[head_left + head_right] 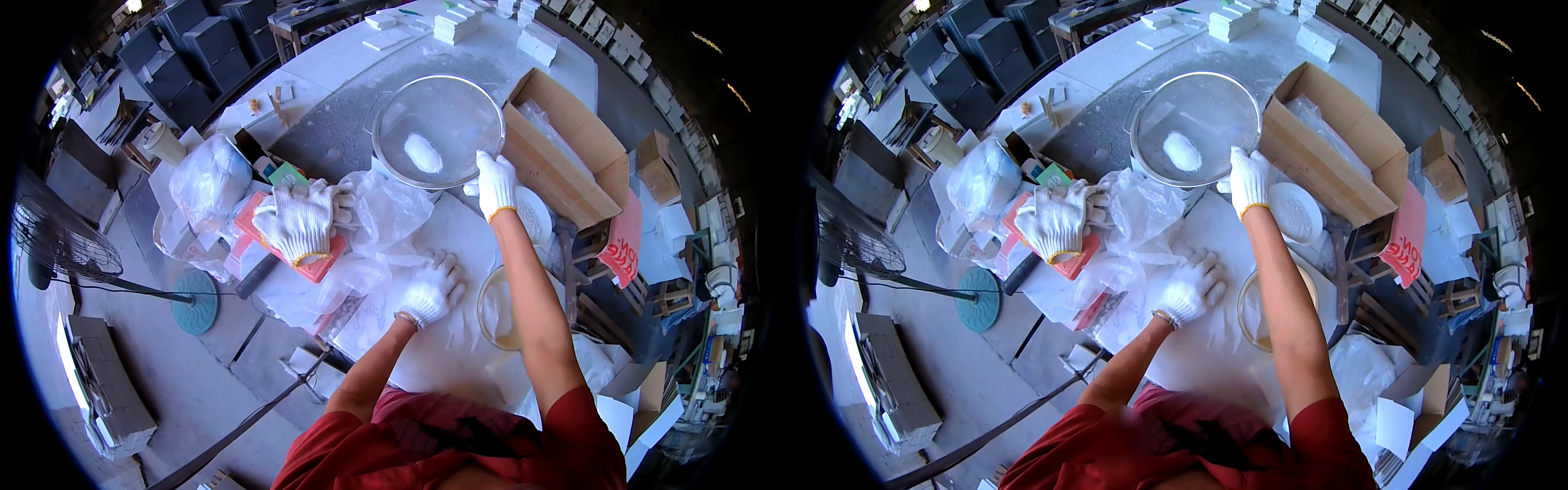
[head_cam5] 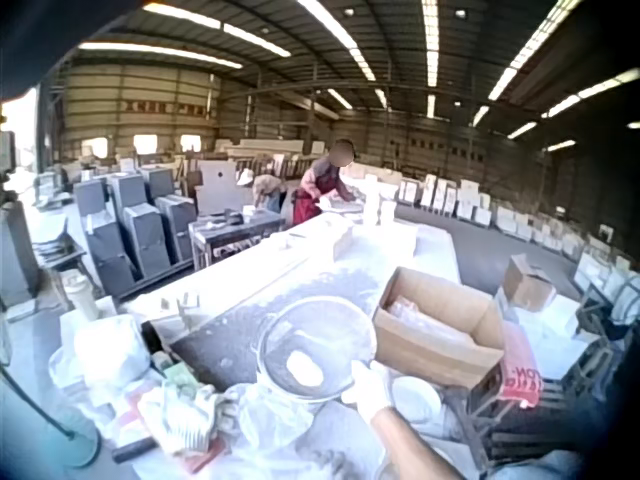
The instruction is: The person sifts a white granular substance from a metal sieve into a bowl using both hands. They repeatedly shake the sieve to pass the powder through the mesh, then pour the collected powder from the bowl back into the sieve to continue the process.
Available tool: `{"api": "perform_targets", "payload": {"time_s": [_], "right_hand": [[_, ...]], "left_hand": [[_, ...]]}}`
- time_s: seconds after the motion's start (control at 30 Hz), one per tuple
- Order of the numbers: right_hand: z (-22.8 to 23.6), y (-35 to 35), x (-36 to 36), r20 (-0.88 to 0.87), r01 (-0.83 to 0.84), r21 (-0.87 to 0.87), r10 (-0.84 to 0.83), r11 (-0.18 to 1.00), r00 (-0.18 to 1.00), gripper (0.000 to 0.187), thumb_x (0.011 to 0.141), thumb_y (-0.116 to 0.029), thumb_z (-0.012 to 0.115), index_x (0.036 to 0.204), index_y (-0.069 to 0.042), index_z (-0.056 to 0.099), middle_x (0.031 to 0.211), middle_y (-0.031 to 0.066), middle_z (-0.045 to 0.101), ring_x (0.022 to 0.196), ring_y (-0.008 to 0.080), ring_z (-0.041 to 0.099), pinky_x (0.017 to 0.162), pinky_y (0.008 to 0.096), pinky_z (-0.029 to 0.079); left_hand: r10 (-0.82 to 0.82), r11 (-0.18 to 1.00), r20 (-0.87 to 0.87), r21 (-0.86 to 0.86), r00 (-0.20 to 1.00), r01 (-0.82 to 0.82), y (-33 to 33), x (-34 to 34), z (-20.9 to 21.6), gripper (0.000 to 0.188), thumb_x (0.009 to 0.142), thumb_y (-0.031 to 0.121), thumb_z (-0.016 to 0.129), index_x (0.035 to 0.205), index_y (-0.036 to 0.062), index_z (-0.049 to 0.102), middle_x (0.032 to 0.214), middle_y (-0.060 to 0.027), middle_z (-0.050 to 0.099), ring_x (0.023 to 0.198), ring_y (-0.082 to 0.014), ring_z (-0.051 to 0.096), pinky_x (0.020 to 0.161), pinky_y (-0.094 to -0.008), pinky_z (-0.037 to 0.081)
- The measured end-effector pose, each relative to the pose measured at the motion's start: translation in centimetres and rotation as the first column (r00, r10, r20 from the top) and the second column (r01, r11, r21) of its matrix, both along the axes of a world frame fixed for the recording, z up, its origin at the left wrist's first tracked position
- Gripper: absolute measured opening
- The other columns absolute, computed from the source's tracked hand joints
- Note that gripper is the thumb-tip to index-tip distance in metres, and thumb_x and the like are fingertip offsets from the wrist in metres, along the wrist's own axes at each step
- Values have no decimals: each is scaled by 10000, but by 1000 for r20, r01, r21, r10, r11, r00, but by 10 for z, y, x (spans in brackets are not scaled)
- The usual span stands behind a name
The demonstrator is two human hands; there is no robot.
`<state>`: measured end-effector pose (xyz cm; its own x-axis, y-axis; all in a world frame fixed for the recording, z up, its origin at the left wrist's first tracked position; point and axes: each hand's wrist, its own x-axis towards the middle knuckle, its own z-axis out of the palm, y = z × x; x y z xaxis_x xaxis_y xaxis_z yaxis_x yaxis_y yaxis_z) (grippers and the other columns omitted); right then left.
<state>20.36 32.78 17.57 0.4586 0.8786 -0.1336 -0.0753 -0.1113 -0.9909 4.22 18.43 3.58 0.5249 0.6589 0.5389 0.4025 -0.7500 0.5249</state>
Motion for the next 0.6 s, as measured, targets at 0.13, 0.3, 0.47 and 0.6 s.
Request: {"api": "perform_targets", "payload": {"time_s": [0.13,0.3,0.47,0.6], "right_hand": [[-2,-2,8,27,-81,-62,83,995,996,335,1017,-345,731,1146,-39,694,830,69,666,581,179,663,459,336,565],[0,-48,49,366,-152,-160,202,975,909,422,992,-466,764,1050,-54,701,829,78,661,629,193,643,548,353,526],[-15,-163,134,933,5,-86,79,996,352,482,974,-517,724,1076,-46,743,1061,201,727,962,376,708,865,467,551],[-36,-274,168,950,195,-201,142,960,279,516,963,-534,722,1170,-62,743,1175,217,722,1114,411,691,971,491,536]], "left_hand": [[20,1000,13,-11,1000,-19,-2,1,-1,239,878,203,732,1038,26,730,1260,-180,661,1219,-398,606,1030,-543,488],[16,994,44,-104,999,-11,-2,4,-17,280,901,190,730,1126,24,732,1288,-197,667,1225,-441,612,1067,-565,480],[2,1000,37,-27,999,-1,-2,6,-9,304,900,175,744,1156,11,722,1304,-209,670,1259,-474,595,1133,-597,444],[23,999,-16,-27,1000,-23,2,12,-16,385,900,206,747,1226,7,698,1348,-220,648,1319,-477,560,1172,-601,407]]}}
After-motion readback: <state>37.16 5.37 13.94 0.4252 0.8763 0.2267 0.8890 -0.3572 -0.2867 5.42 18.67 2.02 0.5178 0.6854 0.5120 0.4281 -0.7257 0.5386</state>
